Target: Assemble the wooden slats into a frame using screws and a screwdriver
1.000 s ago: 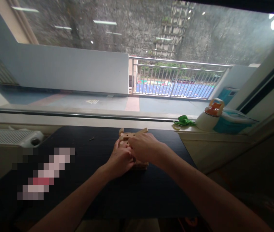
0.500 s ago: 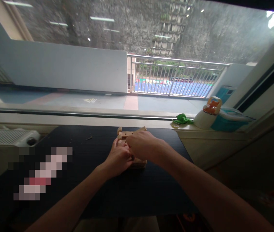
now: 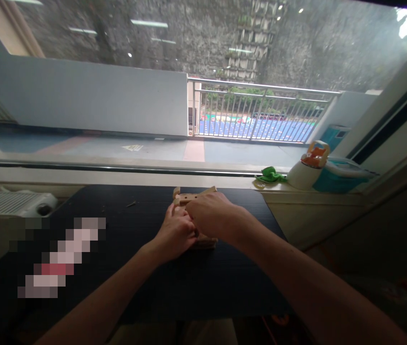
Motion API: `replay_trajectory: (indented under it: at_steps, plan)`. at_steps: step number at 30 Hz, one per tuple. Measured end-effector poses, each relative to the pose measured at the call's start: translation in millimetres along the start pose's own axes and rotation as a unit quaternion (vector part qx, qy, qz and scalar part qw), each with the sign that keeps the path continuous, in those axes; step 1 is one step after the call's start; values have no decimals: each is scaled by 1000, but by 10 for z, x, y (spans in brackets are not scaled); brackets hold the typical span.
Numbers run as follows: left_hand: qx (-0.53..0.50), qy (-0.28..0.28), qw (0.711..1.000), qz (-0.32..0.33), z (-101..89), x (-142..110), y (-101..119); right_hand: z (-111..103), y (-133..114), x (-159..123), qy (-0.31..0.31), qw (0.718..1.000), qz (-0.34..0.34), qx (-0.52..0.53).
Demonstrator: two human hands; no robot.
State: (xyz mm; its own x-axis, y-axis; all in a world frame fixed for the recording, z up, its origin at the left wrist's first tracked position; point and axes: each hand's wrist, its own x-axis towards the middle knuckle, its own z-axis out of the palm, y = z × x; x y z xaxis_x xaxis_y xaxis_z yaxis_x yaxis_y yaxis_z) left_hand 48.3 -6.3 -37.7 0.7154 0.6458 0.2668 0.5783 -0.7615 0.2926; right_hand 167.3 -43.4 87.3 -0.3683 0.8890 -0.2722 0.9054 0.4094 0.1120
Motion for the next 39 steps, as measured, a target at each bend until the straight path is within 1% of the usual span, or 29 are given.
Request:
replay_trajectory:
  at_steps: [5, 9, 14, 20, 24, 30, 35, 37, 39]
  plan:
    - [4, 4, 1000, 11, -2, -6, -6, 35, 0, 55, 6, 1000, -3, -15]
    - [7, 2, 1000, 9, 2, -9, -7, 41, -2, 58, -5, 1000, 15, -16]
    - [7, -1, 1000, 2, 1, -4, 3, 34, -19, 37, 3, 999, 28, -19]
    - [5, 3, 1000, 2, -9, 5, 14, 0, -23, -12, -5, 1000, 21, -16]
    - [11, -6, 1000, -6, -8, 10, 17, 17, -5, 24, -8, 1000, 12, -12]
    - [8, -8, 1000, -4, 6, 14, 10, 59, -10, 65, 0, 1000, 20, -10]
    - [9, -9, 1000, 0, 12, 19, -5, 10, -31, 1, 26, 999, 43, -2]
    - [16, -8, 1000, 7, 9, 19, -7, -1, -27, -14, 29, 999, 37, -1]
    - [21, -5, 1000, 9, 2, 16, -3, 10, -19, -12, 33, 999, 16, -6]
